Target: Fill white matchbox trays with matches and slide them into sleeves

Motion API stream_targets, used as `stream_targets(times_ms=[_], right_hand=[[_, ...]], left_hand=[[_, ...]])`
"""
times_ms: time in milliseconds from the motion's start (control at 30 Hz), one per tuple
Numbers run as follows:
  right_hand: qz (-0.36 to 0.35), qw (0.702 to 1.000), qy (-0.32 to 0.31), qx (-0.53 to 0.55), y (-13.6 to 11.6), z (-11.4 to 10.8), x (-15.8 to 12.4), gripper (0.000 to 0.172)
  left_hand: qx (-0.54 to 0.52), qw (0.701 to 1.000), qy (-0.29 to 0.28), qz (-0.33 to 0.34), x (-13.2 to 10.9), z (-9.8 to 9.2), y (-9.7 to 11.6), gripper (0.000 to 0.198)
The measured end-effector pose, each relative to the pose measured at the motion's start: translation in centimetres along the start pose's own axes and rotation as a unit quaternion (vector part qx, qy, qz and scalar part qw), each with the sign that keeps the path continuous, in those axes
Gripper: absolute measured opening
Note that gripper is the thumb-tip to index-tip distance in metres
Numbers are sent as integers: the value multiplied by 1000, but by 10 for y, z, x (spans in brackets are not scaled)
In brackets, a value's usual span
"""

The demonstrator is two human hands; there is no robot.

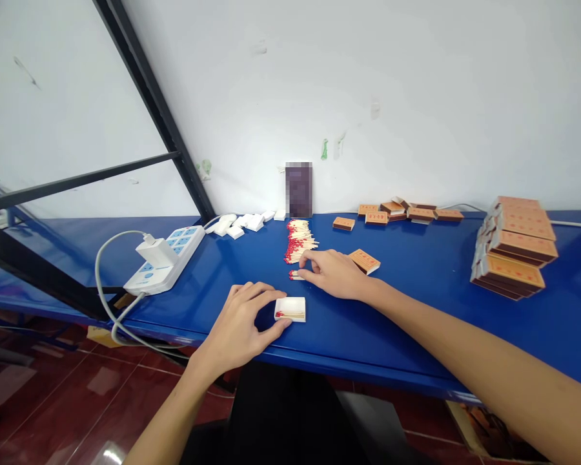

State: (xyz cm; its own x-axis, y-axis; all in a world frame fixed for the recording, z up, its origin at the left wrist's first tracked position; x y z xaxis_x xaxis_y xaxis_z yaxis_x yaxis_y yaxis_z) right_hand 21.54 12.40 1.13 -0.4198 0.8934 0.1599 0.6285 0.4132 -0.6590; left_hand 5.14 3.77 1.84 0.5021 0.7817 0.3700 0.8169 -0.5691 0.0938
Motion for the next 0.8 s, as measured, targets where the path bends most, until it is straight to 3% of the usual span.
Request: stream_targets(times_ms=[800], right_hand=[[33,999,20,-13,2,1,5,23]], left_hand=[[-4,1000,0,1,0,0,0,27]])
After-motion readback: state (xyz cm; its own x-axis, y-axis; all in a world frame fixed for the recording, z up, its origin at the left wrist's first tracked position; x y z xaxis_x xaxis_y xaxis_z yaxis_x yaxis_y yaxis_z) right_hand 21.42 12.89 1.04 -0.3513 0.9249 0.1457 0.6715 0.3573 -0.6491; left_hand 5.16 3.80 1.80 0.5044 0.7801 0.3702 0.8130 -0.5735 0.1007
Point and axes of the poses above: each hand's wrist, its own x-axis towards the middle knuckle, its own z-axis out of the palm, y = z × x, the point moved 7 cm from there along x, towards the middle knuckle, and after that the axes turned 14 degrees about x, right-handed, at the moved point
